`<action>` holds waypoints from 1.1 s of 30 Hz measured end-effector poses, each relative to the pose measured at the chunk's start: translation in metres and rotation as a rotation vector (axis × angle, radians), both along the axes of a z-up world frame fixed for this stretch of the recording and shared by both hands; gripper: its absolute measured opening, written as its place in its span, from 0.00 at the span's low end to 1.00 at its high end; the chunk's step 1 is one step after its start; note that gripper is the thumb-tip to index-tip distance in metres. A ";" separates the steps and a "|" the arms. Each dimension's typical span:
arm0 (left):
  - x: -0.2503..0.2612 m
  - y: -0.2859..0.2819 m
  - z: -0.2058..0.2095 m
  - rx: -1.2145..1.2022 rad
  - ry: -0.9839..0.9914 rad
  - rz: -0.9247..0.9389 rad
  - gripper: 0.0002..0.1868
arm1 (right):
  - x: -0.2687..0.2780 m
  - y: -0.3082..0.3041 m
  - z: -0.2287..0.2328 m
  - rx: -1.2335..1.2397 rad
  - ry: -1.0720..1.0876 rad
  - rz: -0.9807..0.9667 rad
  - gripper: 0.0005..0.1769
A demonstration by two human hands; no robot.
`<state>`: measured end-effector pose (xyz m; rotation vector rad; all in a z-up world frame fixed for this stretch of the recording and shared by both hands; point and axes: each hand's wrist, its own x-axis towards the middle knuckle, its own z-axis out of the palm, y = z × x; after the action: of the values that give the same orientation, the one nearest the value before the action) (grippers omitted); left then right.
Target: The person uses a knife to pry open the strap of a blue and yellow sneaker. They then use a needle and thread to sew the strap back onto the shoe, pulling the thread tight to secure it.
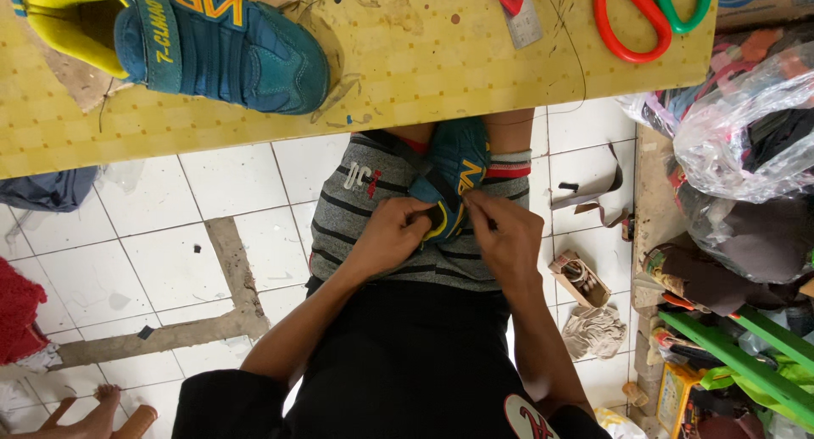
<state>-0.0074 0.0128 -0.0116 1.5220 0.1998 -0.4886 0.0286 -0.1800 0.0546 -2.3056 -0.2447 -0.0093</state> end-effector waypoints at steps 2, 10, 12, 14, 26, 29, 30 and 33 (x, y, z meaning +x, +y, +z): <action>0.004 0.002 0.008 0.009 -0.008 -0.017 0.15 | -0.003 0.000 -0.009 -0.083 -0.134 0.010 0.04; 0.008 0.000 0.032 0.029 -0.064 -0.012 0.15 | -0.004 0.006 0.015 0.079 -0.248 -0.041 0.07; 0.002 -0.001 0.027 0.019 -0.105 -0.007 0.15 | -0.002 0.007 0.023 0.105 -0.265 -0.030 0.07; -0.005 0.000 0.023 0.008 -0.141 -0.020 0.15 | 0.000 0.007 0.033 0.155 -0.245 0.008 0.06; 0.036 0.019 0.153 0.018 -0.640 0.105 0.16 | 0.040 0.011 0.124 0.229 -0.490 0.121 0.15; 0.073 0.029 0.160 0.100 -0.734 0.211 0.22 | 0.081 0.037 0.112 0.307 -0.625 0.124 0.15; 0.081 0.029 0.155 0.104 -0.745 0.221 0.22 | 0.089 0.045 0.114 0.311 -0.634 0.135 0.15; 0.103 0.031 0.133 0.072 -0.688 0.313 0.15 | 0.105 0.064 0.118 0.345 -0.657 0.130 0.10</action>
<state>0.0956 0.0439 0.1213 1.6077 -0.0847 0.3020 0.1340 -0.1158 0.1728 -1.8735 -0.6684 -0.6951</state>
